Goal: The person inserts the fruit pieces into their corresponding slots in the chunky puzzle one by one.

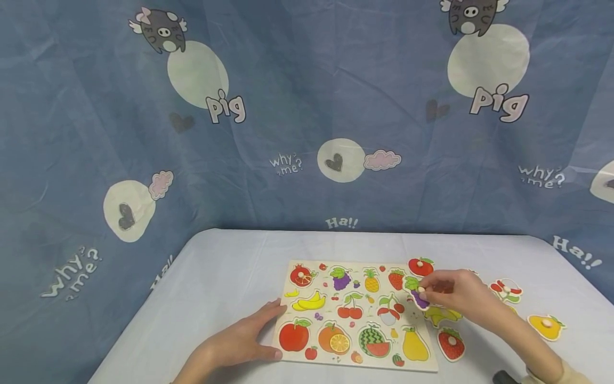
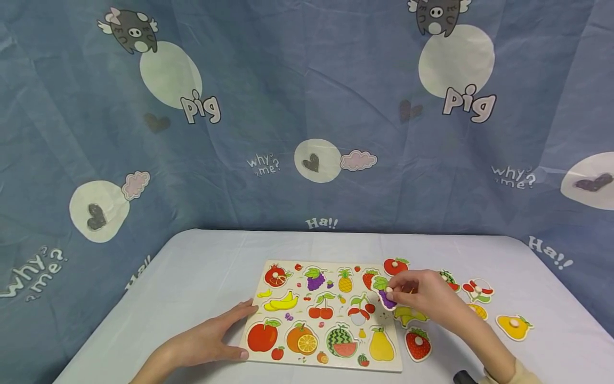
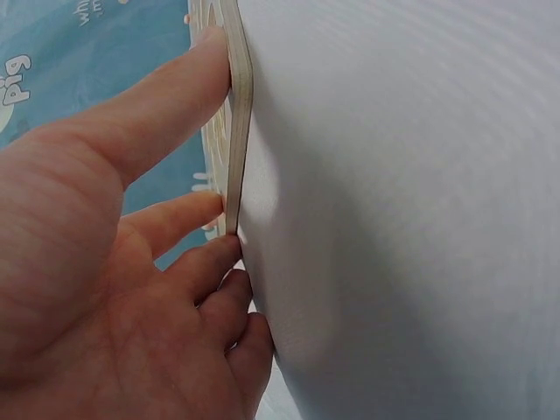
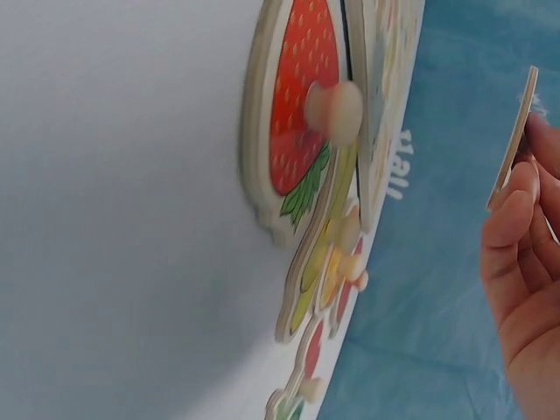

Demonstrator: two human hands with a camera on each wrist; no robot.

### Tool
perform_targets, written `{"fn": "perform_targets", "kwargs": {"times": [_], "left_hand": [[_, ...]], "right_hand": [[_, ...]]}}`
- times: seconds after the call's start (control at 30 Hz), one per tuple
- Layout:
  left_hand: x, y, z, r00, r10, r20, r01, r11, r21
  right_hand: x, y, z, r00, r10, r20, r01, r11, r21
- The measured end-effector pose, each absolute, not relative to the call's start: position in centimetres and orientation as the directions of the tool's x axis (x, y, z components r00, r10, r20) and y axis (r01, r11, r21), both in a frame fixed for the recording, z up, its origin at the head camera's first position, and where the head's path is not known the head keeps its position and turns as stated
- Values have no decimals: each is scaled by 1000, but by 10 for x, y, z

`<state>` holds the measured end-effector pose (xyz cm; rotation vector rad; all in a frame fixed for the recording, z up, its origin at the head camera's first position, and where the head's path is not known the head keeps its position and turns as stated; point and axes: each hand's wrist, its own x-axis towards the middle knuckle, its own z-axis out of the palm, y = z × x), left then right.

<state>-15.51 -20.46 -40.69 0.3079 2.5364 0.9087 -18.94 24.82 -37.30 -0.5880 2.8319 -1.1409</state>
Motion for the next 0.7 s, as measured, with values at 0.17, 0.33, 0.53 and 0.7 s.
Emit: {"fn": "perform_targets", "kwargs": {"times": [0.17,0.33,0.53,0.7], "left_hand": [[-155,-205,-408,-886,338,-318,62,765,641],[-156,-205,-409,-885,341,-316,62,760,647],[-156,-205,-409,-887,338,-315,61,761,646],[-155,-204,-408,-886,343,-313,63,756,652]], "right_hand": [[-188,241,-372,-923,-360,134,-351,649,-675],[-187,233,-369,-916,-364,167,-377,643,-666],[-189,224,-367,-907,-369,206,-409,646,-645],[-191,217,-367,-905,-359,226,-416,645,-641]]}}
